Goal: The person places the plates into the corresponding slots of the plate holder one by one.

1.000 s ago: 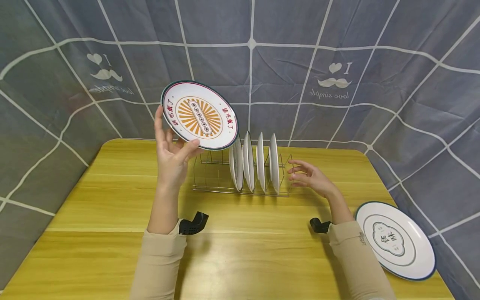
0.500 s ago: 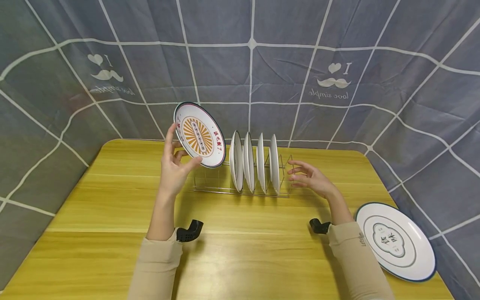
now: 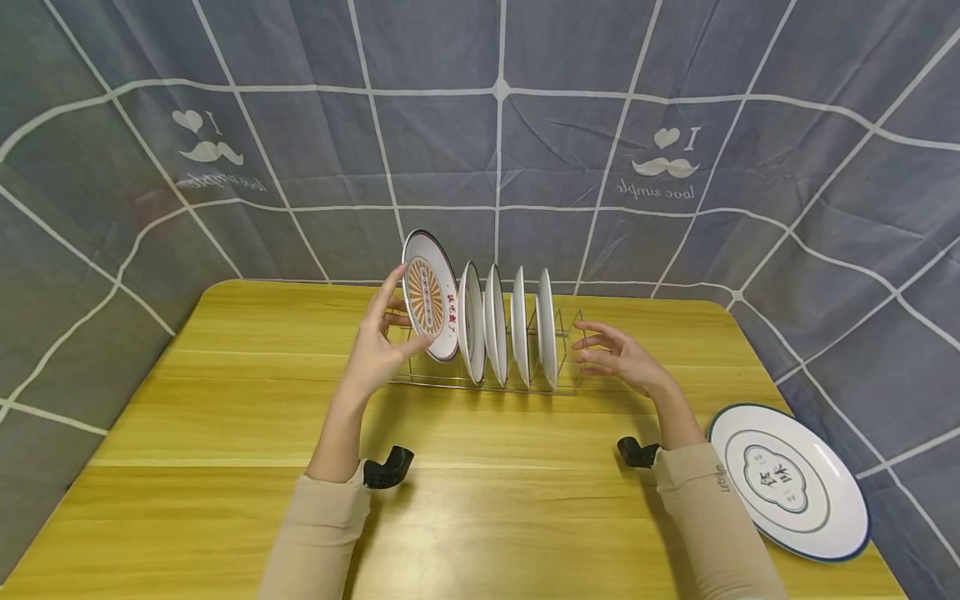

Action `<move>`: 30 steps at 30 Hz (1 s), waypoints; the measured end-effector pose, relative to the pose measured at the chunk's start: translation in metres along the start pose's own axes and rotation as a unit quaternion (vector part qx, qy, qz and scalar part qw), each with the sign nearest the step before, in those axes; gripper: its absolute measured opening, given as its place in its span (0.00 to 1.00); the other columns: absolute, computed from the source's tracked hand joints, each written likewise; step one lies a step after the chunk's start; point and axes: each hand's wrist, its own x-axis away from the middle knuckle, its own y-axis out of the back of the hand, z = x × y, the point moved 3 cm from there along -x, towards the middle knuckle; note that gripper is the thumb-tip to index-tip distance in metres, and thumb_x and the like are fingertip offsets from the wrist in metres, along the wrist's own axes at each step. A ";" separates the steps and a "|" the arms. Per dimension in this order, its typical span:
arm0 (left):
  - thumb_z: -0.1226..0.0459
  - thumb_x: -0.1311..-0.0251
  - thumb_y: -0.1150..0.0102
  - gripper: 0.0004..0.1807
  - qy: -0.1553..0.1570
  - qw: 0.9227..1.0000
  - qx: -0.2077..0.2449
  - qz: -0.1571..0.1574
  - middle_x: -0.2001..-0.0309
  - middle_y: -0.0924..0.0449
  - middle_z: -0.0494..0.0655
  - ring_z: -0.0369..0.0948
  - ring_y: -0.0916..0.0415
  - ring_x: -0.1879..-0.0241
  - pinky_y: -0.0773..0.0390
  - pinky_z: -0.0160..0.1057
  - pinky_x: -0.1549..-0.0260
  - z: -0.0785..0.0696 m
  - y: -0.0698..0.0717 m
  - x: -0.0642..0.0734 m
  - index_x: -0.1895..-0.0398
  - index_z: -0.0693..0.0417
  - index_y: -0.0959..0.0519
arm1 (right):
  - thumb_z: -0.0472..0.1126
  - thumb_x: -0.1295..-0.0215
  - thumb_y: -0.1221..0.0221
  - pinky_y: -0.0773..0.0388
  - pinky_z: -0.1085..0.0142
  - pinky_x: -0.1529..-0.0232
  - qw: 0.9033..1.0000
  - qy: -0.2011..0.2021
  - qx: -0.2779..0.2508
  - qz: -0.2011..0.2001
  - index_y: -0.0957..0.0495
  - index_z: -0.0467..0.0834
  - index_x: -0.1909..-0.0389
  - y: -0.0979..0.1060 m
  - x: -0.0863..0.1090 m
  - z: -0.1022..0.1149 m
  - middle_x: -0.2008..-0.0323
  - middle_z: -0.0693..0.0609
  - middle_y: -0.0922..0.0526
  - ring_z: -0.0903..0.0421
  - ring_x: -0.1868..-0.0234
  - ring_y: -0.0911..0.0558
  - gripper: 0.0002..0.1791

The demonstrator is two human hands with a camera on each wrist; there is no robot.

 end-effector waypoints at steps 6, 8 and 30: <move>0.79 0.59 0.37 0.50 0.016 0.999 -0.025 0.021 0.46 0.37 0.63 0.52 0.33 0.56 0.29 0.50 0.53 0.009 -0.010 -0.001 0.31 0.44 0.44 | 0.33 0.36 0.47 0.28 0.45 0.49 1.000 0.003 0.002 0.004 0.49 0.34 0.33 0.000 -0.001 0.000 0.50 0.39 0.31 0.43 0.51 0.25 0.32; 0.79 0.59 0.37 0.50 0.025 0.999 -0.030 0.025 0.48 0.36 0.63 0.53 0.32 0.57 0.30 0.54 0.52 0.012 -0.013 -0.002 0.31 0.42 0.44 | 0.33 0.35 0.47 0.28 0.45 0.48 1.000 0.003 0.002 0.004 0.48 0.35 0.33 0.000 -0.001 -0.001 0.50 0.40 0.31 0.43 0.51 0.24 0.32; 0.76 0.57 0.35 0.49 0.036 0.997 -0.028 0.059 0.51 0.38 0.59 0.54 0.34 0.54 0.29 0.58 0.54 0.039 -0.022 0.005 0.31 0.40 0.45 | 0.33 0.35 0.47 0.28 0.45 0.48 1.000 -0.001 0.001 0.005 0.50 0.34 0.33 0.000 -0.002 -0.001 0.50 0.41 0.30 0.43 0.51 0.25 0.33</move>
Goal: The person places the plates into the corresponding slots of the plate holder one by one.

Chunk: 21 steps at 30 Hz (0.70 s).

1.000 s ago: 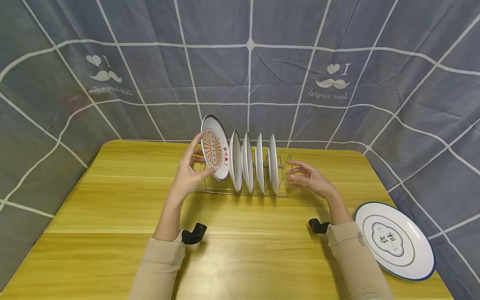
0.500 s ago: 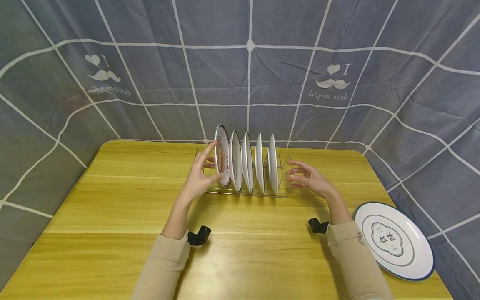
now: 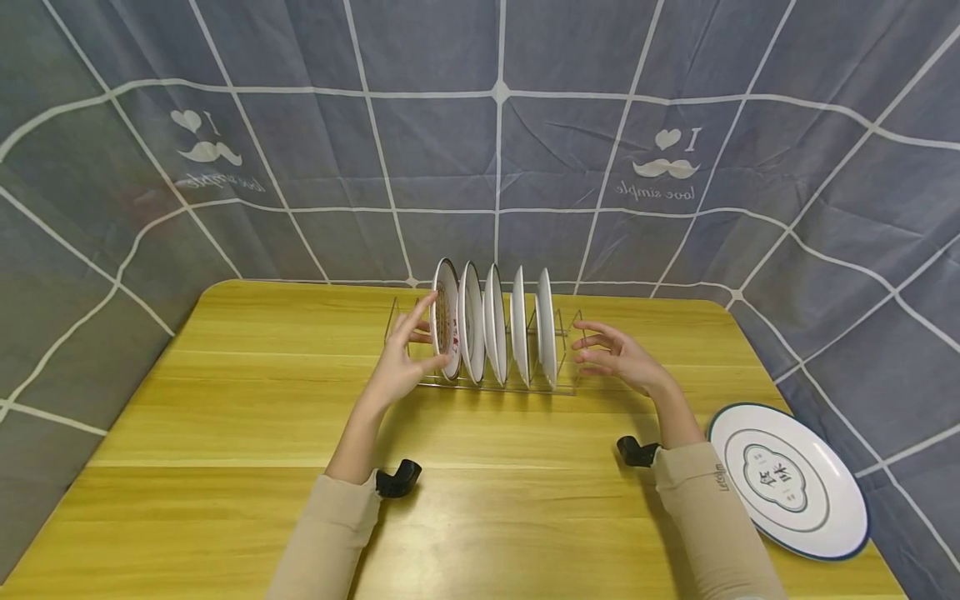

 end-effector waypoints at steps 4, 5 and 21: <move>0.76 0.57 0.35 0.50 -0.004 1.000 -0.006 0.007 0.50 0.39 0.59 0.55 0.34 0.53 0.30 0.56 0.53 0.001 0.000 0.002 0.30 0.41 0.46 | 0.32 0.35 0.48 0.28 0.46 0.48 1.000 0.001 0.000 0.000 0.51 0.32 0.33 -0.001 0.001 0.001 0.50 0.40 0.31 0.39 0.50 0.27 0.33; 0.77 0.57 0.35 0.50 -0.003 1.000 -0.005 0.007 0.50 0.39 0.59 0.55 0.34 0.53 0.30 0.56 0.53 0.001 0.000 0.002 0.30 0.40 0.46 | 0.32 0.35 0.48 0.28 0.46 0.48 1.000 0.001 0.001 0.000 0.51 0.33 0.33 -0.001 0.001 0.001 0.50 0.40 0.31 0.39 0.50 0.27 0.33; 0.76 0.57 0.34 0.39 -0.080 0.988 0.008 -0.135 0.45 0.41 0.61 0.53 0.40 0.48 0.31 0.51 0.50 -0.021 -0.007 0.014 0.37 0.58 0.35 | 0.32 0.34 0.49 0.27 0.49 0.48 0.999 0.043 -0.001 -0.032 0.47 0.38 0.34 0.003 0.009 0.006 0.49 0.35 0.32 0.49 0.52 0.23 0.29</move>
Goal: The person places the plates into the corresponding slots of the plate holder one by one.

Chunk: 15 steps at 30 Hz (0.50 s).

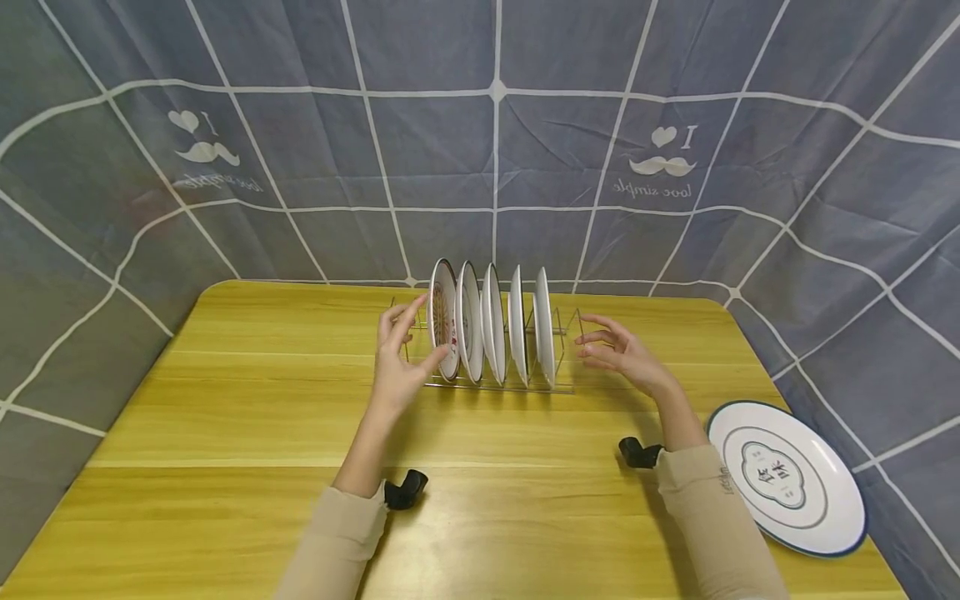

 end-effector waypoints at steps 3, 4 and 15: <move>0.77 0.60 0.34 0.31 -0.096 0.992 -0.011 -0.086 0.50 0.34 0.63 0.50 0.37 0.51 0.33 0.47 0.54 -0.009 -0.004 0.004 0.47 0.67 0.29 | 0.31 0.34 0.51 0.23 0.60 0.51 0.999 0.037 -0.016 -0.031 0.44 0.42 0.35 0.010 0.009 0.006 0.51 0.42 0.28 0.52 0.54 0.22 0.27; 0.76 0.60 0.34 0.29 -0.120 0.987 -0.008 -0.102 0.51 0.32 0.62 0.48 0.36 0.51 0.32 0.43 0.54 -0.007 -0.006 0.005 0.48 0.68 0.28 | 0.30 0.34 0.51 0.22 0.64 0.53 0.998 0.049 -0.024 -0.041 0.42 0.43 0.35 0.015 0.014 0.008 0.52 0.46 0.27 0.53 0.54 0.22 0.26; 0.71 0.55 0.39 0.25 -0.188 0.980 0.064 -0.020 0.53 0.27 0.64 0.41 0.32 0.48 0.30 0.36 0.48 -0.027 -0.065 0.037 0.50 0.71 0.29 | 0.25 0.36 0.53 0.22 0.65 0.52 0.964 0.130 -0.158 -0.171 0.42 0.42 0.35 0.081 0.095 -0.006 0.51 0.46 0.25 0.53 0.52 0.21 0.28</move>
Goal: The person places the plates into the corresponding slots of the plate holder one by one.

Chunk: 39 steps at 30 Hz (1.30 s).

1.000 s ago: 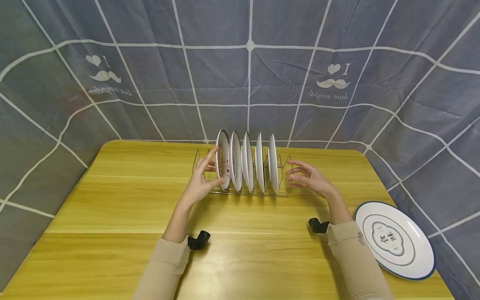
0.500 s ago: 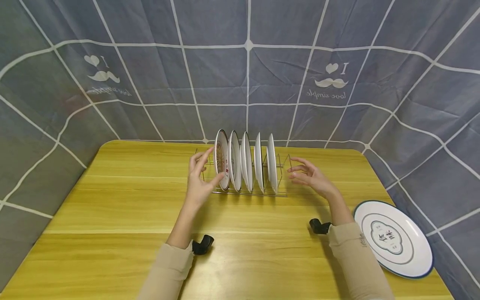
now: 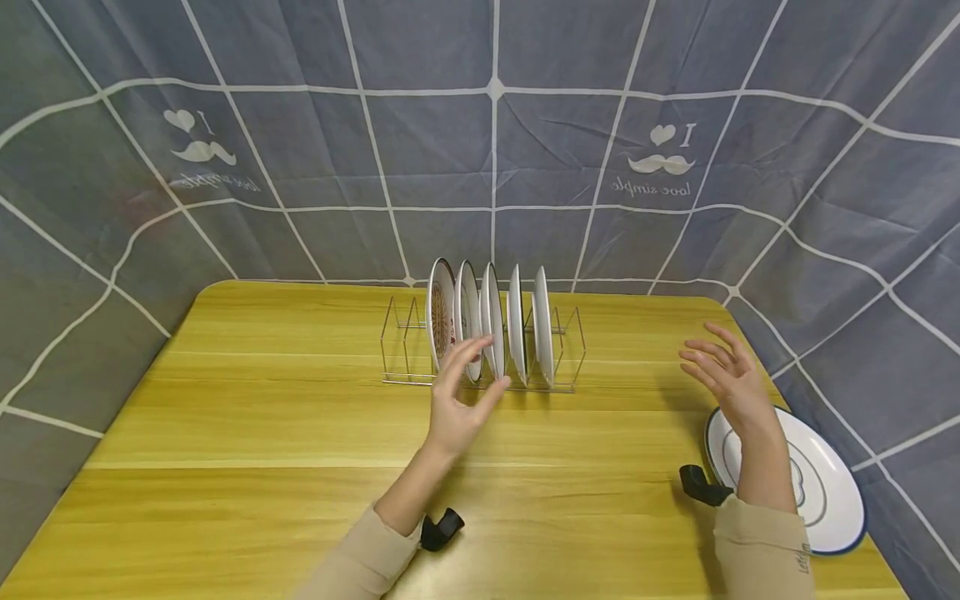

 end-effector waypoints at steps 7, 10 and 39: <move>0.72 0.52 0.37 0.30 0.137 0.971 0.083 0.179 0.44 0.30 0.57 0.45 0.34 0.43 0.32 0.44 0.43 -0.006 -0.049 0.020 0.42 0.64 0.33 | 0.21 0.37 0.55 0.23 0.61 0.51 0.997 0.025 -0.023 -0.076 0.49 0.41 0.32 0.103 0.046 -0.019 0.46 0.42 0.28 0.48 0.49 0.23 0.33; 0.72 0.49 0.38 0.32 0.194 0.941 0.118 0.250 0.41 0.32 0.58 0.45 0.35 0.42 0.32 0.43 0.42 -0.013 -0.067 0.022 0.38 0.63 0.36 | 0.19 0.38 0.55 0.22 0.61 0.55 0.993 0.030 -0.050 -0.103 0.48 0.41 0.32 0.113 0.070 -0.008 0.49 0.43 0.24 0.49 0.52 0.21 0.34; 0.69 0.38 0.50 0.35 0.532 0.696 0.373 0.305 0.37 0.40 0.50 0.47 0.32 0.45 0.26 0.49 0.50 0.040 -0.192 0.080 0.29 0.45 0.50 | 0.40 0.45 0.38 0.33 0.87 0.55 0.852 -0.165 0.199 -0.455 0.50 0.63 0.32 0.179 0.175 0.002 0.56 0.71 0.36 0.78 0.60 0.33 0.43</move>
